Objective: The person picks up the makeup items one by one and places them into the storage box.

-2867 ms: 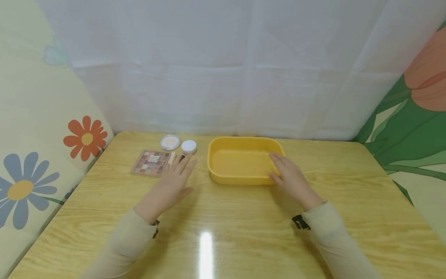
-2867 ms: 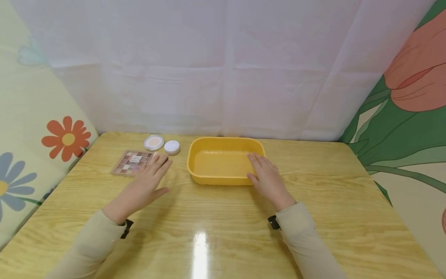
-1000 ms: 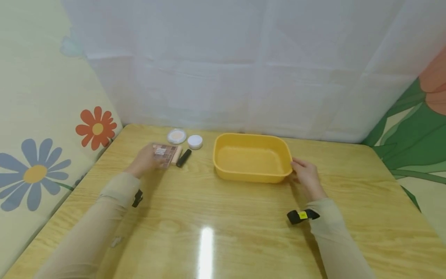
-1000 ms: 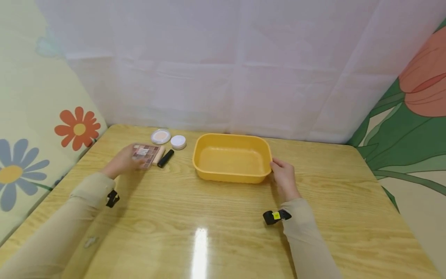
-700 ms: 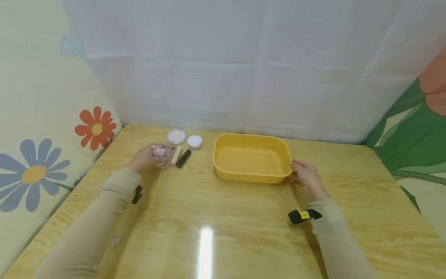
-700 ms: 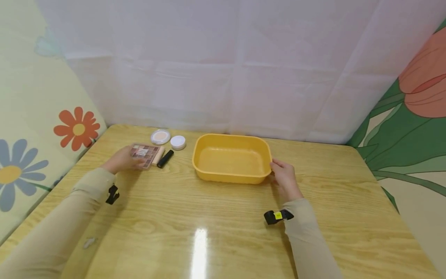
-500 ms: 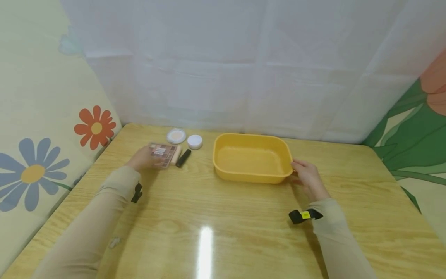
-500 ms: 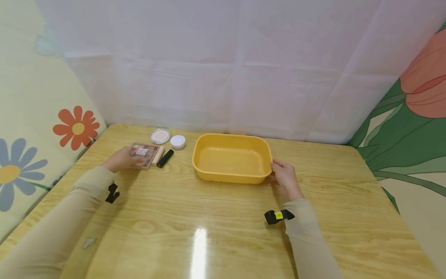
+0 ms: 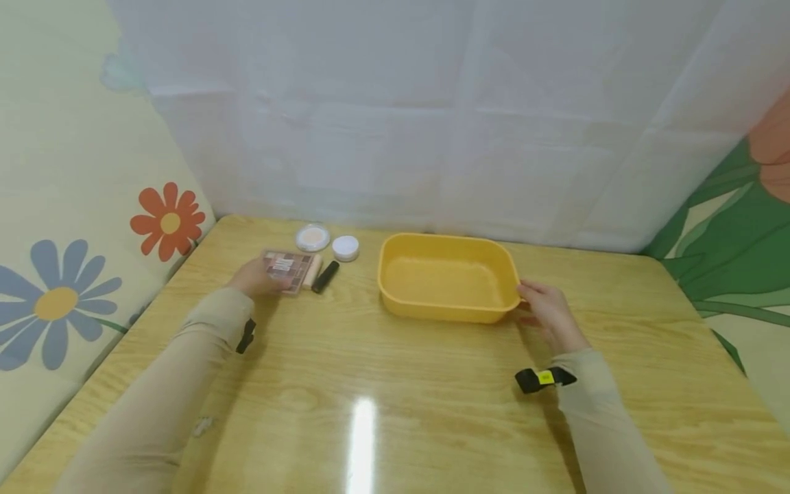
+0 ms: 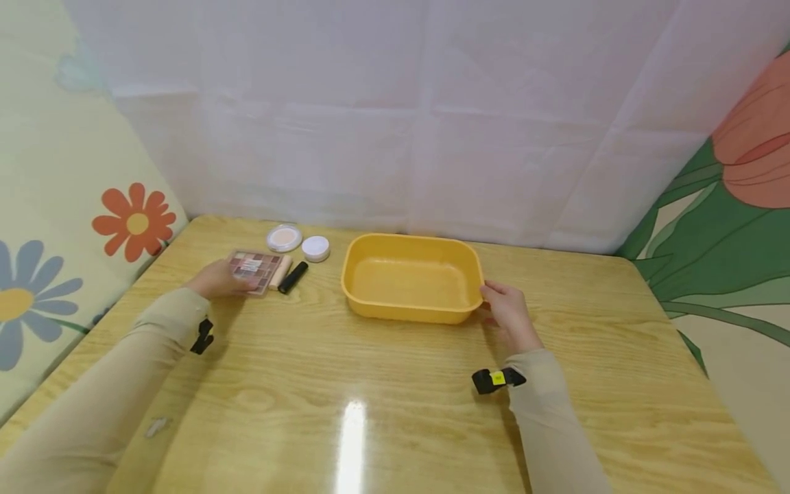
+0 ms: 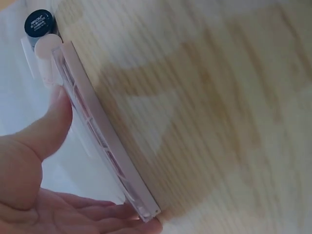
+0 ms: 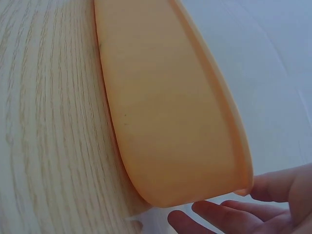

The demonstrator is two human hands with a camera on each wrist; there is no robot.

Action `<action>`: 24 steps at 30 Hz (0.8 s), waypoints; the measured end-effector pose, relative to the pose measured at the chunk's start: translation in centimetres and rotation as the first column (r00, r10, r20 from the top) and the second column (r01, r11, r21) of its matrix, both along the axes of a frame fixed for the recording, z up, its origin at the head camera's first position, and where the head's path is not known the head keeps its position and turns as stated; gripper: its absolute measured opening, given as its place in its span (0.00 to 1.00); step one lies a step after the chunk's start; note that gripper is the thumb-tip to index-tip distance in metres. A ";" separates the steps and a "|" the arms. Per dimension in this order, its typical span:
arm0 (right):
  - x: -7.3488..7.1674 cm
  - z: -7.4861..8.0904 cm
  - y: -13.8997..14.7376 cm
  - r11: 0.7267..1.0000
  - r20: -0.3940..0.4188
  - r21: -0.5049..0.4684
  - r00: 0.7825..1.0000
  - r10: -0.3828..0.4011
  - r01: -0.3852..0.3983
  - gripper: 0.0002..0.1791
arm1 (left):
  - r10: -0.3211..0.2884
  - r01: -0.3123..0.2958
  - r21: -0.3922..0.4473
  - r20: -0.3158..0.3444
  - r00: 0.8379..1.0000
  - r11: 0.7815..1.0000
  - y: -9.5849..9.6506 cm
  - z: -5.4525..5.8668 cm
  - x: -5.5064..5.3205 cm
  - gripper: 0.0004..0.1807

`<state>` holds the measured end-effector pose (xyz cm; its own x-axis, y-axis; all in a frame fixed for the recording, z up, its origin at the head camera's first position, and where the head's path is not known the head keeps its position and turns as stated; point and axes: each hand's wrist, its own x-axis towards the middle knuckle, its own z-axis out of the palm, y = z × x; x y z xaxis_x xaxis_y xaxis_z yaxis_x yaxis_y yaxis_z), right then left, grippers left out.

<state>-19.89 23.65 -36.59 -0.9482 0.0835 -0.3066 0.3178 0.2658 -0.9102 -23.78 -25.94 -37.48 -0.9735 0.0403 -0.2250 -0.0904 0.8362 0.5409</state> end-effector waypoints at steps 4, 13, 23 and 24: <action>0.0 0.1 0.0 1.000 0.000 0.000 1.000 0.002 -0.002 0.29 | 0.024 -0.025 -0.060 -0.025 0.999 0.998 0.4 0.3 0.0 0.51; -0.2 0.5 -0.1 1.000 0.003 0.009 1.000 0.009 -0.009 0.29 | 0.053 -0.057 -0.206 -0.022 0.998 0.977 0.4 1.3 0.3 0.48; -0.1 0.4 0.0 1.000 0.006 0.000 1.000 0.002 -0.002 0.29 | 0.056 -0.048 -0.182 0.040 0.998 0.982 -0.3 1.0 -0.1 0.51; -0.1 0.4 0.0 1.000 0.006 -0.001 1.000 0.002 -0.002 0.29 | 0.062 -0.051 -0.171 0.057 0.996 0.984 -0.4 0.9 -0.4 0.53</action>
